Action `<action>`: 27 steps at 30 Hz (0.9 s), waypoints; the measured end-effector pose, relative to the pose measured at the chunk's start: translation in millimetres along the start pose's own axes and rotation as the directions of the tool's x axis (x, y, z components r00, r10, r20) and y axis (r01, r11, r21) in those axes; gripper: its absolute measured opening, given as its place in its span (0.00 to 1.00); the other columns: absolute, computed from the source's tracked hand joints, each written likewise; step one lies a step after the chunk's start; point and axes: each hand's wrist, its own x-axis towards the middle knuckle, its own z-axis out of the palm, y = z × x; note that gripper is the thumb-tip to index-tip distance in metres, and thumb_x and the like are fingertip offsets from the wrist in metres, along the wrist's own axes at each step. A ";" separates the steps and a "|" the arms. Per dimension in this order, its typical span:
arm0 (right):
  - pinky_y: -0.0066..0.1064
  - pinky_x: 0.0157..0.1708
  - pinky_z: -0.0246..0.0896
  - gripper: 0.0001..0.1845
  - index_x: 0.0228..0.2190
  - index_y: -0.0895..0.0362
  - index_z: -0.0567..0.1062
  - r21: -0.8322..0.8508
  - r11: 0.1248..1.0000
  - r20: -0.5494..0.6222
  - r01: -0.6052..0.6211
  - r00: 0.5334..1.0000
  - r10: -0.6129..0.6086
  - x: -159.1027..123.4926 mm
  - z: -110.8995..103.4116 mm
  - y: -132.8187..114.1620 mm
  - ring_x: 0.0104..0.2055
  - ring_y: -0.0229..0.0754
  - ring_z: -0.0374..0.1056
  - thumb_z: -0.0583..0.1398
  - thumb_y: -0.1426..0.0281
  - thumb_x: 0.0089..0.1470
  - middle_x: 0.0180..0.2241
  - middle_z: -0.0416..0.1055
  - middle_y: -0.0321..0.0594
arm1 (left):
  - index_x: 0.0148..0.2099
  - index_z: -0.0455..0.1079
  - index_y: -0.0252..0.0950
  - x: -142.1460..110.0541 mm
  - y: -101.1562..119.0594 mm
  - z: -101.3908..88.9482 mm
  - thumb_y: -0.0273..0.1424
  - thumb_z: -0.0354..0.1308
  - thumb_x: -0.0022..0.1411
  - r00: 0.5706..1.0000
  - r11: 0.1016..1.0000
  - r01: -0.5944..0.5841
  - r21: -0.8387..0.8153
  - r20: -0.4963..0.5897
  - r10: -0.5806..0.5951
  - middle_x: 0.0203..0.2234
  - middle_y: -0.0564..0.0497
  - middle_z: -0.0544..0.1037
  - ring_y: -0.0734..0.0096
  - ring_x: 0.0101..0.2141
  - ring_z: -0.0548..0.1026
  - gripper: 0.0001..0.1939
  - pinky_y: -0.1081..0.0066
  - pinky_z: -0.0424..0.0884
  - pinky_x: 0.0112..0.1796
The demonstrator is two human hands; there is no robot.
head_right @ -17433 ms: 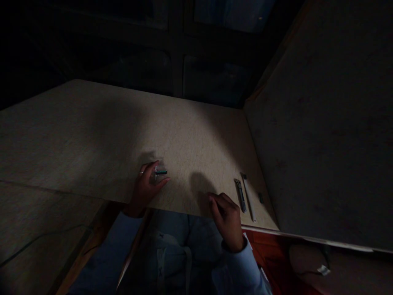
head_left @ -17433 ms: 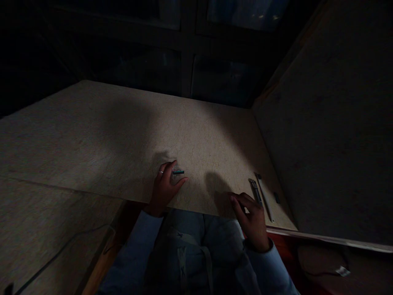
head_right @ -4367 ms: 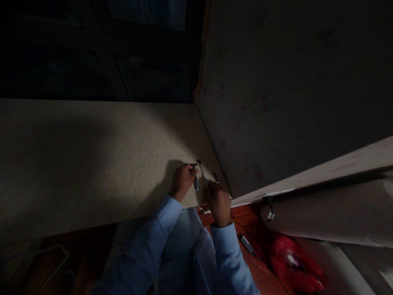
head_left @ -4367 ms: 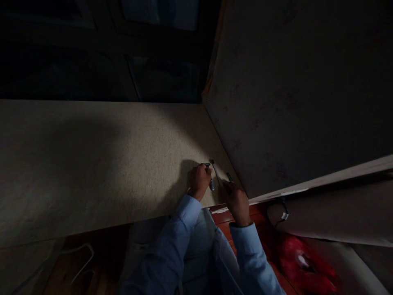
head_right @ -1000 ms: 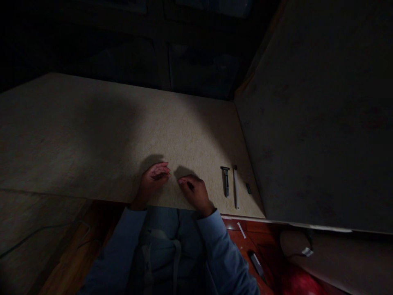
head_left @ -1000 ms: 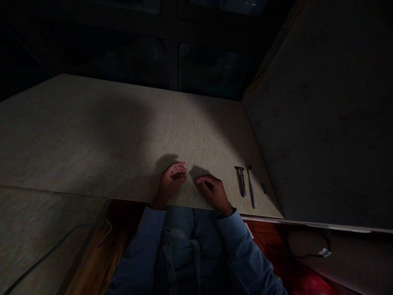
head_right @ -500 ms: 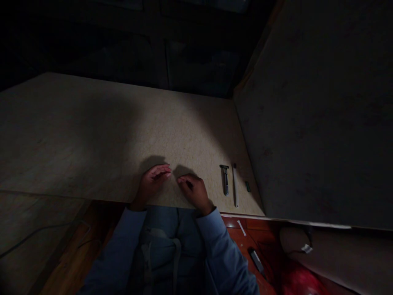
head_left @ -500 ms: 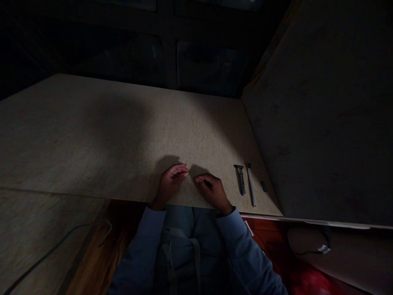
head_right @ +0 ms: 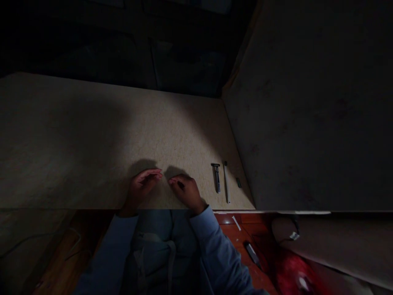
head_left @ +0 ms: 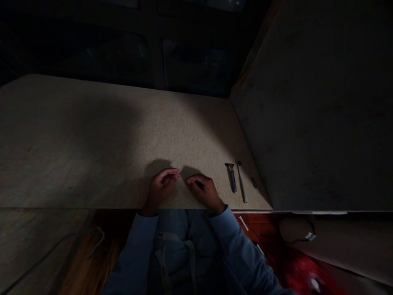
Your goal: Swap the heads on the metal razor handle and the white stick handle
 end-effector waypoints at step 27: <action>0.28 0.33 0.63 0.11 0.32 0.55 0.80 0.009 0.999 -0.012 0.052 0.999 -0.052 2.8 1.3 1.0 0.31 0.38 0.71 0.59 0.65 0.61 0.29 0.78 0.38 | 0.42 0.79 0.35 5.2 -2.8 1.6 0.46 0.68 0.49 0.998 0.980 0.067 0.185 -0.033 -0.062 0.37 0.44 0.84 0.57 0.38 0.82 0.23 0.61 0.78 0.42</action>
